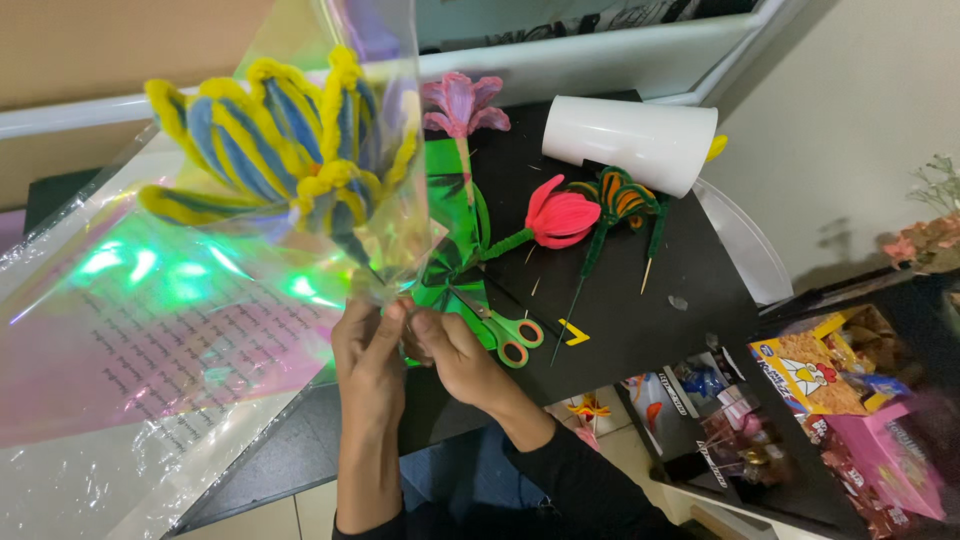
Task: The person wraps a handmade pipe-cleaner flower in decorative iridescent film, using shears to trim the film and placing a label on the stem.
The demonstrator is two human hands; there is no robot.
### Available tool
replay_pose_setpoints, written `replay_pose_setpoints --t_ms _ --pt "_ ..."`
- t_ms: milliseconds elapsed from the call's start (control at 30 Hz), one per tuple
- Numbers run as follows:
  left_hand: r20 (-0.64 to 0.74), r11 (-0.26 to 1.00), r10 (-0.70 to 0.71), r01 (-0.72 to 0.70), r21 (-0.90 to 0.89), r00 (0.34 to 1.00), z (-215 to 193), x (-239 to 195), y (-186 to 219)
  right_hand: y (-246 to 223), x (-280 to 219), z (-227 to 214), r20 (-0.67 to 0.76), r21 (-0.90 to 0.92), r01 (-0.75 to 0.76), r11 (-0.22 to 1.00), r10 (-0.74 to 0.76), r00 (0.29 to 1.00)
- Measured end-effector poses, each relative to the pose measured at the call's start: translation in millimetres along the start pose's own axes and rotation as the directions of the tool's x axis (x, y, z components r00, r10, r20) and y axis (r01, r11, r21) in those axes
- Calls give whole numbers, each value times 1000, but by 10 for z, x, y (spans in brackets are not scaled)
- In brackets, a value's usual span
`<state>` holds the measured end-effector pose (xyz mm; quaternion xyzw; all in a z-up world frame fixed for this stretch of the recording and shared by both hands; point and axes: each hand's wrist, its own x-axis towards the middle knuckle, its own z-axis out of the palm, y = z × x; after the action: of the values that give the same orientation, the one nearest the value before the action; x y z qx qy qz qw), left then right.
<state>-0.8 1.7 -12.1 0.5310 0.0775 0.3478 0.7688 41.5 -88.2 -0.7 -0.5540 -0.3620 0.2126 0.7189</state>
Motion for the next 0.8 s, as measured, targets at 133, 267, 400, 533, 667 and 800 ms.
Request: replay_pose_setpoints --t_ms 133,267,400,533,667,800 --pt "57 1000 7 -7 0 998 65 17 171 -566 169 -106 54 -213 73 974 -63 997" --pt "-51 993 77 -72 91 996 300 25 654 -713 189 -381 169 -365 -50 930 119 978" --pt "-116 995 30 -19 93 993 266 92 703 -1207 336 -654 260 -503 13 864 137 956" --pt "-178 991 84 -62 122 981 159 270 497 -1584 508 -801 248 -538 64 840 86 965" --pt "-165 977 195 -177 116 967 180 441 417 -1784 730 -836 279 -447 90 890 43 959" --pt "18 982 184 -183 -44 983 166 500 405 -2051 1029 -788 298 -400 47 915 81 951"
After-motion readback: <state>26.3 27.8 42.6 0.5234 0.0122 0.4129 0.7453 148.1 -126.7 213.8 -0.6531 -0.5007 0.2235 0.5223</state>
